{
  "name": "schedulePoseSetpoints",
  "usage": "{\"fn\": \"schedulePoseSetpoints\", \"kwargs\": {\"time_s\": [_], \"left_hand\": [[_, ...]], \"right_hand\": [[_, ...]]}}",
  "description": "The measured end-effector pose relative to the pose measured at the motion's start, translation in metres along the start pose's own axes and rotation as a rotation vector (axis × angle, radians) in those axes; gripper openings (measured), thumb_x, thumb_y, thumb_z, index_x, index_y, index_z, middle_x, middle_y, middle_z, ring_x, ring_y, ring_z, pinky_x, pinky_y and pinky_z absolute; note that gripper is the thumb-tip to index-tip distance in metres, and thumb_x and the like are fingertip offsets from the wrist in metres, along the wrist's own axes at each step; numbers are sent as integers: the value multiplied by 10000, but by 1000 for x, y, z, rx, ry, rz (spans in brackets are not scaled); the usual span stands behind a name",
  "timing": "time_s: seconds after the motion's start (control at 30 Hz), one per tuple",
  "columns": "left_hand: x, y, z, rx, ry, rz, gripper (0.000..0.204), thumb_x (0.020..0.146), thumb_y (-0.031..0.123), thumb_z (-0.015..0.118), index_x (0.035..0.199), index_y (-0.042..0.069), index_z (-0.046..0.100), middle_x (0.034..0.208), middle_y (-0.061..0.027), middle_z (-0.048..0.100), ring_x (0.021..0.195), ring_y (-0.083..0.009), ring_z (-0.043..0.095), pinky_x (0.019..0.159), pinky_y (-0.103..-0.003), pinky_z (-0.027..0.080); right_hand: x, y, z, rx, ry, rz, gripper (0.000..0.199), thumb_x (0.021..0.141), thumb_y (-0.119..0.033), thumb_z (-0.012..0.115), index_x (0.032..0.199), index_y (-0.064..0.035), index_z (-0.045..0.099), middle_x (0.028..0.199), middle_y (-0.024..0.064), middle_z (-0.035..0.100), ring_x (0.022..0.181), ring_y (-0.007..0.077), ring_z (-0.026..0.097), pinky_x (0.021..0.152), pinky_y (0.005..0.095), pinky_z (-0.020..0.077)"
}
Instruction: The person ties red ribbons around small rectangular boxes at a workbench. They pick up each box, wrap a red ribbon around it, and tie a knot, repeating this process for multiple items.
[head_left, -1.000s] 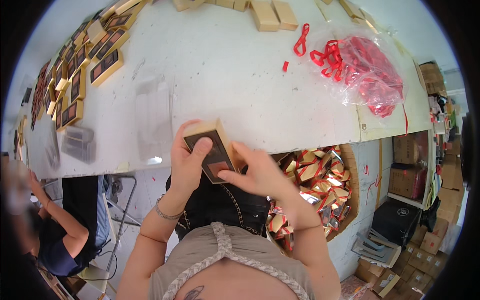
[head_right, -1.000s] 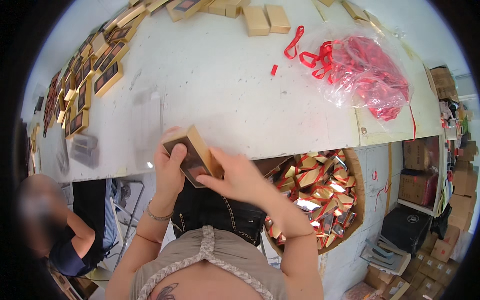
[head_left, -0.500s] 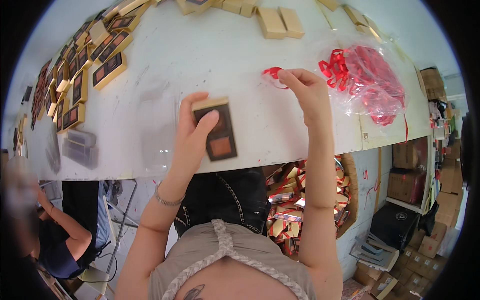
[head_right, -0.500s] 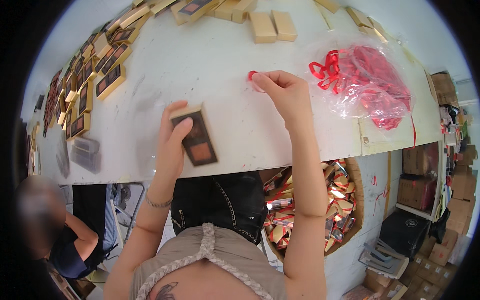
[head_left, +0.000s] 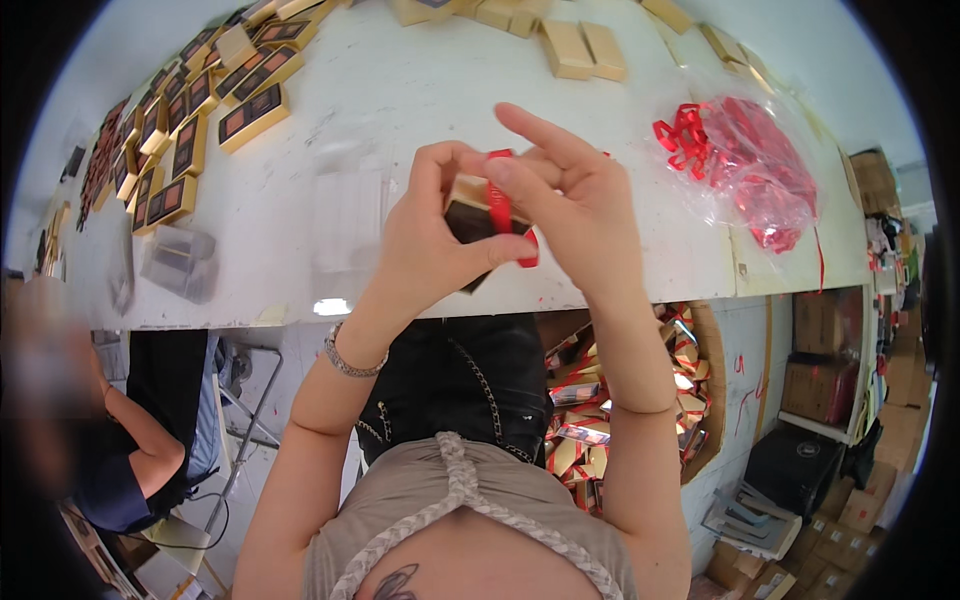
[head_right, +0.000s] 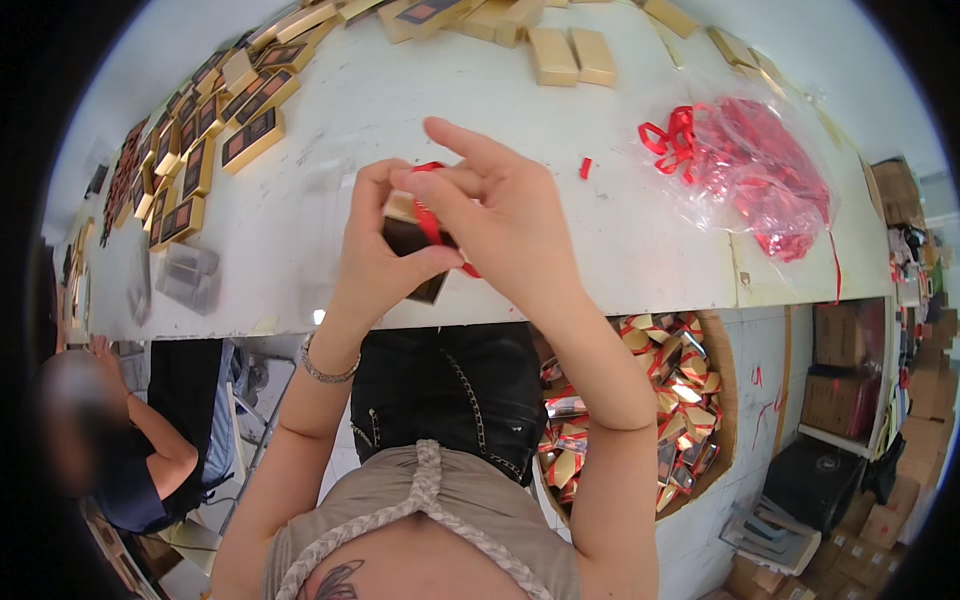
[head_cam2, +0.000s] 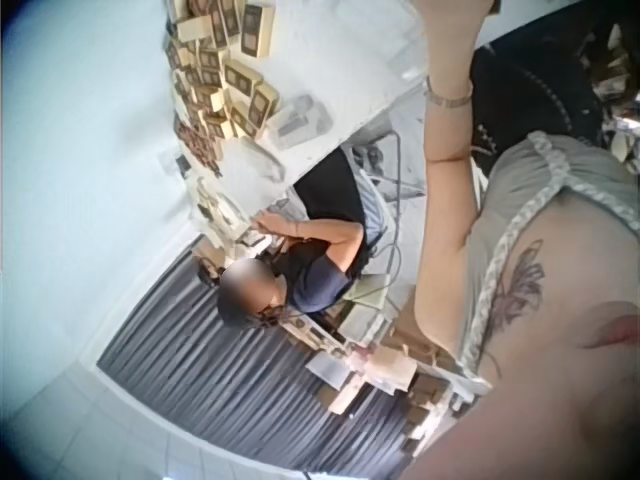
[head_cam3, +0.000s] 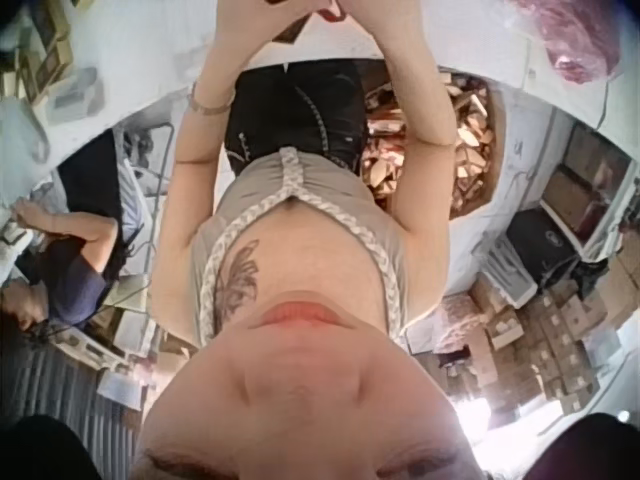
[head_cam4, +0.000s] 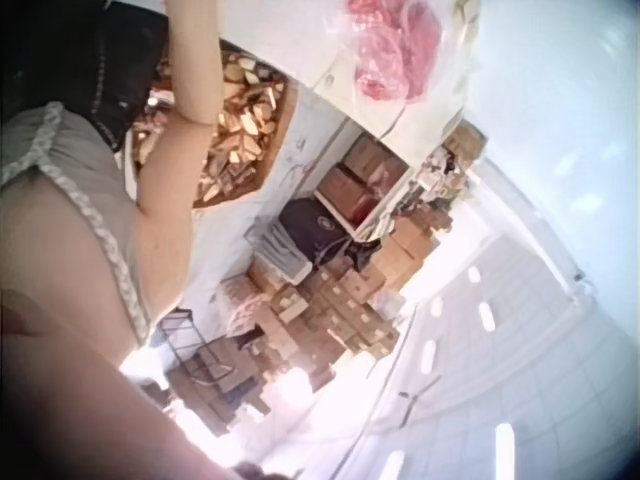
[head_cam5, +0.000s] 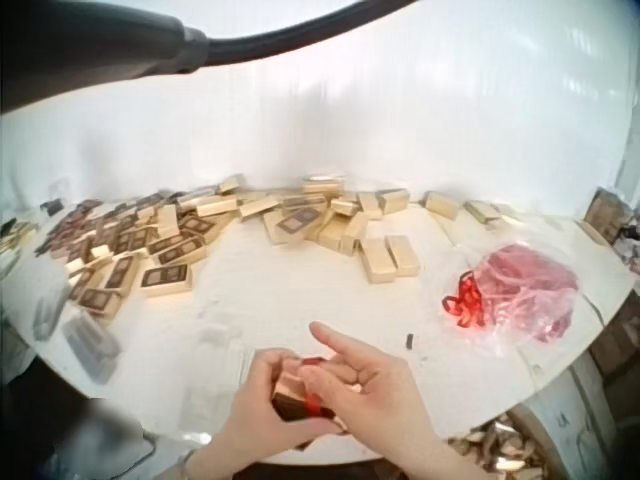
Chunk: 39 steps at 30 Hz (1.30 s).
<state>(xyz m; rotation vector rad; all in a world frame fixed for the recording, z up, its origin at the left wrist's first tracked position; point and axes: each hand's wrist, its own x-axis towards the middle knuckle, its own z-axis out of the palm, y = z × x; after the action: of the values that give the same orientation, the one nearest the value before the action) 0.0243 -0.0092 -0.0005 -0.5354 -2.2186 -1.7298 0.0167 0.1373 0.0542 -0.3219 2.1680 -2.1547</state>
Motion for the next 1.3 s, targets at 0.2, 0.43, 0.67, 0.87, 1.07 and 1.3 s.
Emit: {"fn": "schedulePoseSetpoints", "kwargs": {"time_s": [0.2, 0.43, 0.67, 0.87, 1.07, 1.3], "left_hand": [[-1, 0, -16, -354, 86, -371, 471, 708, 141, 773, 1060, 82, 465, 913, -29, 541, 802, -99, 543, 677, -239, 480], [31, -3, -51, -298, 62, -543, 427, 848, 377, 650, 1053, 32, 504, 820, -18, 568, 705, -60, 539, 608, -199, 475], [51, 6, -47, -300, 8, -546, 460, 846, 451, 622, 1021, 37, 529, 780, -35, 586, 684, -80, 582, 595, -221, 500], [56, 0, -62, -476, 162, -747, 534, 889, 561, 475, 923, 37, 565, 779, -57, 611, 681, -108, 601, 627, -245, 514], [46, -5, -48, -622, -34, -666, 562, 888, 594, 442, 1081, 76, 541, 921, -33, 596, 835, -88, 563, 730, -227, 480], [44, -1, -48, -623, -79, -529, 479, 907, 476, 494, 1166, 73, 513, 938, -20, 578, 848, -79, 549, 735, -223, 475]], "right_hand": [[40, 73, -76, -1063, 548, -359, 298, 877, -216, 580, 1090, -10, 609, 969, 130, 665, 879, 233, 617, 789, 323, 472], [-64, 63, -28, -734, -302, -257, 294, 796, -176, 676, 1026, 2, 637, 1112, 174, 613, 1049, 307, 579, 879, 390, 471], [-24, 75, 19, -237, -124, -282, 248, 683, -55, 760, 902, -16, 649, 919, 83, 624, 1020, 255, 553, 855, 330, 454], [-16, 79, 11, -581, -76, -783, 158, 711, -36, 698, 856, -57, 639, 782, 27, 621, 838, 209, 591, 865, 378, 423], [-5, 61, 10, -671, -132, -793, 167, 720, -52, 689, 869, -118, 652, 645, -19, 588, 628, 144, 584, 856, 378, 418], [-6, 51, -4, -510, -220, -425, 198, 752, -110, 714, 936, -122, 643, 708, -6, 624, 667, 120, 599, 879, 354, 404]]}}
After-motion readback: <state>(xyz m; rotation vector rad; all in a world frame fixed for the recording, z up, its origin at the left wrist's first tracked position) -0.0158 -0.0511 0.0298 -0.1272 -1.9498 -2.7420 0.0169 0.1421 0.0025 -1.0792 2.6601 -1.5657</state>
